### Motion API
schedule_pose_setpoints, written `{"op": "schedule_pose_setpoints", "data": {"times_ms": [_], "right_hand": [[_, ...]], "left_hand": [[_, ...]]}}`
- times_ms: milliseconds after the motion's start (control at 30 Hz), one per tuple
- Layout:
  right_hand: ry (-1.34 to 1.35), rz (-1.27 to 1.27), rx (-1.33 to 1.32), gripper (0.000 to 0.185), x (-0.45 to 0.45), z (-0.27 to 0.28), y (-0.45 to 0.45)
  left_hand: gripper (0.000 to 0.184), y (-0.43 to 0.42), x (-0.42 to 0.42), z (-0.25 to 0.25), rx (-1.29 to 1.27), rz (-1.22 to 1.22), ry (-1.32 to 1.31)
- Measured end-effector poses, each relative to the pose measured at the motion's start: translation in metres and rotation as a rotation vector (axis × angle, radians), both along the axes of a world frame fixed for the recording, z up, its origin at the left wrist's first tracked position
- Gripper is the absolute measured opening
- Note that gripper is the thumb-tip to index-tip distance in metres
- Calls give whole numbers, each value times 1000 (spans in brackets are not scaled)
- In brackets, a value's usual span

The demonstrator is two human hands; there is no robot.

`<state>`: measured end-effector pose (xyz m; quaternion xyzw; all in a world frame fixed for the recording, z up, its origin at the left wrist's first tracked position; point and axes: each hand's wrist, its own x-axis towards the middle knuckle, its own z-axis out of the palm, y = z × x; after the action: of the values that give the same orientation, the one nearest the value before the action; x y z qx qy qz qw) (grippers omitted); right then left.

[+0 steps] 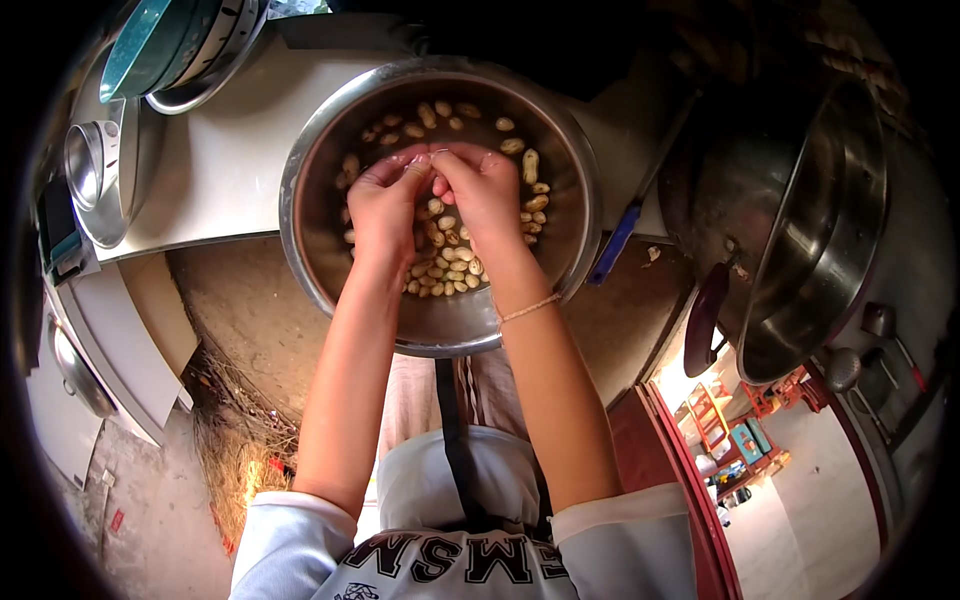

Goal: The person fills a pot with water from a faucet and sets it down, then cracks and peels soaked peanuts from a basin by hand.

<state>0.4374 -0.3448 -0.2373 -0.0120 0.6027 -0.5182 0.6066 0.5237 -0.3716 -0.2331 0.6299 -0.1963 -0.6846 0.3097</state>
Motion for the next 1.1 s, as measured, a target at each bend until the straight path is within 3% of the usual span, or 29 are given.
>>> {"op": "schedule_pose_setpoints", "data": {"times_ms": [133, 267, 500, 767, 1100], "right_hand": [[142, 51, 38, 11, 0, -2, 0], [90, 52, 58, 14, -4, 0, 0], [-98, -82, -195, 18, -5, 15, 0], [70, 69, -330, 18, -2, 53, 3], [118, 115, -452, 24, 1, 96, 7]], "left_hand": [[16, 4, 1, 0, 36, -1, 48], [17, 7, -1, 3, -8, 76, 139], [17, -3, 4, 12, -51, 106, 306], [16, -6, 13, 50, -70, 110, 512], [16, -5, 20, 88, -120, 64, 458]]}}
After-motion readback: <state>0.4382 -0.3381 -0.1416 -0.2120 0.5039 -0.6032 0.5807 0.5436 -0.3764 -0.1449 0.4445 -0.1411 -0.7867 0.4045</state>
